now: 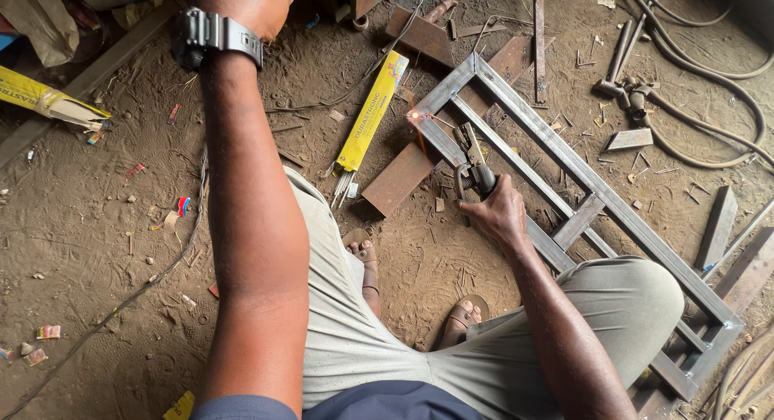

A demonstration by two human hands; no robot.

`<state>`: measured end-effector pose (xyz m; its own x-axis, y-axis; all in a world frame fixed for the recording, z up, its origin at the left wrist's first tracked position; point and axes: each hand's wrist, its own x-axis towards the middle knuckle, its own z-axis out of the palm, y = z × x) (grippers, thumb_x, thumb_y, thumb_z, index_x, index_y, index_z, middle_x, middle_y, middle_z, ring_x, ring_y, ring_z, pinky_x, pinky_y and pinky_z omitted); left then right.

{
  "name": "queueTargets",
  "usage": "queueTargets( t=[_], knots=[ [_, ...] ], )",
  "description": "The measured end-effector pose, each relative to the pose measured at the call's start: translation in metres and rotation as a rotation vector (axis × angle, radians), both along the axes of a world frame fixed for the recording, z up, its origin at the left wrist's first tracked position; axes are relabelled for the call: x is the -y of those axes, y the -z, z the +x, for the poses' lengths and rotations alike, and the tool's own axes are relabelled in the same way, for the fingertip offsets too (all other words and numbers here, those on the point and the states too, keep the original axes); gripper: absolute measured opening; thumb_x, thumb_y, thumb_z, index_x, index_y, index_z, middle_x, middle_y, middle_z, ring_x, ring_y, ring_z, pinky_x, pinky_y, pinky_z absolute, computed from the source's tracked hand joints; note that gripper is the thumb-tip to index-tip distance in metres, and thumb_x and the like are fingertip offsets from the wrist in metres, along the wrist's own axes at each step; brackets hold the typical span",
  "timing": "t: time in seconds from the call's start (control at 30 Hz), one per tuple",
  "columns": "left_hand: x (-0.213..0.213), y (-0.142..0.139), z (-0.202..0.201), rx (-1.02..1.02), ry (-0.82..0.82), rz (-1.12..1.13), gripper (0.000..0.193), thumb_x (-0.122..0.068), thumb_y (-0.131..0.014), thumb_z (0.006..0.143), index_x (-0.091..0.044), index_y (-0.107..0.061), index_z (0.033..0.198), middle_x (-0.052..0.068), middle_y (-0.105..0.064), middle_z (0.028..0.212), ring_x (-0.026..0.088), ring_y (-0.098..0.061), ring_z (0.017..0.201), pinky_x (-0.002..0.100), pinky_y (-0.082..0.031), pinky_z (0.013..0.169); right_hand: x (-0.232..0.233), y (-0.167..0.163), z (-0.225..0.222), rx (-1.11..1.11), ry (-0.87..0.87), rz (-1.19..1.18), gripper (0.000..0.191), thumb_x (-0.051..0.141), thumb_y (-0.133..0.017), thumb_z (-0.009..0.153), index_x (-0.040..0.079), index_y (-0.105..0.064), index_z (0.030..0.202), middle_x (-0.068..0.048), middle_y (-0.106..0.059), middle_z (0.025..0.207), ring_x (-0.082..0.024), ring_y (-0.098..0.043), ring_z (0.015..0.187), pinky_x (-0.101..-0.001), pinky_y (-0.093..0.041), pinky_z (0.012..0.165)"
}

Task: The person sits on the ground and uses a welding torch to join metal bars into a rectangular frame. They hold the frame steady with one hand while applying the welding torch with the other, creating bright sparks as they weld along the joints.

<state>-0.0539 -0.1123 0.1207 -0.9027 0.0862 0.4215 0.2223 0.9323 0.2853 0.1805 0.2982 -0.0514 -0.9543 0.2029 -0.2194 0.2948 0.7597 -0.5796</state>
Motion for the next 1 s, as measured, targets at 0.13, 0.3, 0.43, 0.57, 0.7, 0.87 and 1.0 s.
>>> queueTargets(
  t=[0.13,0.3,0.43,0.57,0.7,0.87,1.0],
  knots=[
    [-0.002,0.001,0.001,0.197,-0.032,0.102,0.015,-0.022,-0.075,0.090,-0.007,-0.077,0.092,0.012,-0.074,0.081,0.026,-0.071,0.066,0.043,-0.058,0.057,0.001,0.002,-0.002,0.022,0.006,0.029,0.076,0.040,-0.092,0.067,-0.001,-0.052,0.117,-0.018,-0.064,0.098,-0.028,-0.067,0.085,-0.0410,-0.063,0.072],
    [-0.013,-0.003,0.003,0.462,-0.057,0.222,0.014,-0.021,-0.077,0.091,-0.008,-0.074,0.096,0.011,-0.076,0.090,0.024,-0.075,0.079,0.042,-0.060,0.072,0.005,-0.005,-0.001,0.052,0.015,0.030,0.076,0.039,-0.091,0.068,-0.001,-0.051,0.119,-0.018,-0.064,0.098,-0.028,-0.068,0.085,-0.0419,-0.063,0.073],
    [-0.021,-0.001,0.002,0.398,-0.023,0.191,0.011,-0.018,-0.078,0.089,-0.008,-0.076,0.095,0.012,-0.076,0.093,0.027,-0.074,0.083,0.043,-0.059,0.074,0.007,-0.009,0.001,0.016,0.011,-0.013,0.076,0.040,-0.091,0.067,0.000,-0.051,0.119,-0.018,-0.064,0.099,-0.028,-0.068,0.087,-0.0406,-0.062,0.077],
    [-0.024,0.003,0.001,0.399,-0.031,0.216,0.010,-0.015,-0.079,0.087,-0.007,-0.077,0.093,0.013,-0.075,0.095,0.026,-0.074,0.086,0.040,-0.060,0.077,0.006,-0.005,0.000,0.046,0.014,-0.007,0.075,0.040,-0.090,0.068,-0.001,-0.051,0.118,-0.020,-0.064,0.100,-0.029,-0.068,0.086,-0.0410,-0.063,0.075],
    [-0.026,0.005,0.003,0.410,-0.050,0.248,0.012,-0.017,-0.080,0.088,-0.007,-0.076,0.093,0.012,-0.075,0.097,0.025,-0.074,0.088,0.040,-0.061,0.077,-0.001,0.005,-0.003,0.022,-0.015,0.021,0.077,0.042,-0.091,0.068,-0.001,-0.051,0.117,-0.020,-0.064,0.099,-0.028,-0.068,0.085,-0.0411,-0.063,0.074],
    [-0.028,0.007,0.004,0.396,-0.039,0.253,0.013,-0.017,-0.079,0.089,-0.007,-0.075,0.096,0.012,-0.075,0.097,0.026,-0.074,0.087,0.040,-0.062,0.075,-0.009,0.019,-0.004,0.000,-0.032,0.010,0.075,0.041,-0.091,0.068,-0.001,-0.051,0.115,-0.020,-0.065,0.097,-0.028,-0.069,0.083,-0.0396,-0.064,0.071],
    [-0.030,0.011,0.006,0.417,-0.040,0.251,0.011,-0.016,-0.075,0.092,-0.008,-0.074,0.100,0.012,-0.074,0.096,0.024,-0.075,0.085,0.038,-0.064,0.071,-0.013,0.025,-0.005,-0.011,-0.047,0.036,0.076,0.042,-0.091,0.067,-0.001,-0.051,0.114,-0.020,-0.064,0.096,-0.028,-0.068,0.082,-0.0396,-0.064,0.069]
  ],
)
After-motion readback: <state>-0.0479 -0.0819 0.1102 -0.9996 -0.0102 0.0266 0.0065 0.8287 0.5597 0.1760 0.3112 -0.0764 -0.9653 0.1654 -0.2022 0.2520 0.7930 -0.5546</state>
